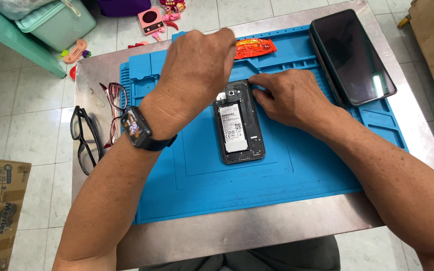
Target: The person uses a small metal tool to pry and separate the back cover of a disassembled smartphone resting on a blue work mat. The hands carefully work along the edges of the device to loosen the casing while the camera moves frequently.
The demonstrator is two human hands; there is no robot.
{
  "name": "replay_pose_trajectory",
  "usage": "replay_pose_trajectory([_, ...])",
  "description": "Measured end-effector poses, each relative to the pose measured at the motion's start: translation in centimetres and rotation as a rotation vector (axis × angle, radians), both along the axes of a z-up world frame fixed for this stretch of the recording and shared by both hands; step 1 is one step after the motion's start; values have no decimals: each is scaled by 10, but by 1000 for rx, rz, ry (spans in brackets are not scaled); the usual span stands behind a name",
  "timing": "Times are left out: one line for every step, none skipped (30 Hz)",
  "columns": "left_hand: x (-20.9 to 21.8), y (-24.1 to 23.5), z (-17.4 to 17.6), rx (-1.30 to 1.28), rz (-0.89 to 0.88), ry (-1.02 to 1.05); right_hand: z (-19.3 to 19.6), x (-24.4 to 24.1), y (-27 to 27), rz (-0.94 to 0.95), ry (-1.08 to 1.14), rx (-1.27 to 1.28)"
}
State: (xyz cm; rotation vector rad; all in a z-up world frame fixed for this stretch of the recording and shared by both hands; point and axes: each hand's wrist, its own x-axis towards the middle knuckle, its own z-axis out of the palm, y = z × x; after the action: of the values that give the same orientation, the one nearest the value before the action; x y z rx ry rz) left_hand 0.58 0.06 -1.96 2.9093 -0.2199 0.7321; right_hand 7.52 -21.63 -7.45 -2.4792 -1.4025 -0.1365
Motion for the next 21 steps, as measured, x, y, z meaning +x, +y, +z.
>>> replay_pose_trajectory([-4, -1, 6, 1, -1, 1, -1, 0, 0, -1, 1, 1])
replay_pose_trajectory([-8, -3, 13, -29, -37, 125, -1, 1, 0, -1, 3, 1])
replay_pose_trajectory([-13, -4, 19, -60, -75, 249, -2, 0, 0, -1, 7, -1])
replay_pose_trajectory([-17, -4, 23, -59, -76, 251, -3, 0, -1, -2, 9, 0])
replay_pose_trajectory([-21, -5, 27, -90, -108, 249, -3, 1, -1, 4, -20, 20])
replay_pose_trajectory([-25, -5, 32, -121, -141, 247, -3, 1, -1, 10, -48, 40])
replay_pose_trajectory([-20, -4, 25, -116, -143, 241, -7, 2, 0, 8, -55, 44])
replay_pose_trajectory([-16, -4, 19, -26, -31, 190, -11, 4, 1, -19, -69, 43])
replay_pose_trajectory([-11, -4, 14, 63, 80, 135, -14, 5, 1, -47, -84, 43])
replay_pose_trajectory([-9, 0, 13, 67, 78, 126, -9, 4, 1, -50, -93, 47])
replay_pose_trajectory([-8, 2, 11, 34, 61, 128, -5, 2, 1, -29, -48, 36])
replay_pose_trajectory([-7, 5, 8, 2, 44, 131, -1, 1, 1, -9, -2, 24])
replay_pose_trajectory([-8, 3, 12, 2, 42, 134, -2, 1, 0, -11, 1, 25])
replay_pose_trajectory([-9, 1, 14, -11, -16, 121, -4, 2, 0, -19, -18, 37])
replay_pose_trajectory([-12, 0, 16, -26, -73, 111, -7, 2, 0, -26, -34, 47])
replay_pose_trajectory([-13, -1, 18, -27, -73, 118, -5, 0, 0, -25, -27, 46])
replay_pose_trajectory([-13, -2, 21, -28, -80, 74, -2, 0, 0, -19, -5, 34])
replay_pose_trajectory([-13, -4, 24, -29, -88, 30, 1, -1, 0, -13, 17, 23])
replay_pose_trajectory([-14, -4, 27, -28, -90, 32, 0, -1, 0, -15, 19, 24])
replay_pose_trajectory([-15, -5, 30, -81, -156, 7, -1, -1, 0, -4, 27, 22])
replay_pose_trajectory([-15, -6, 33, -135, -223, -20, 0, 1, 0, 6, 32, 20])
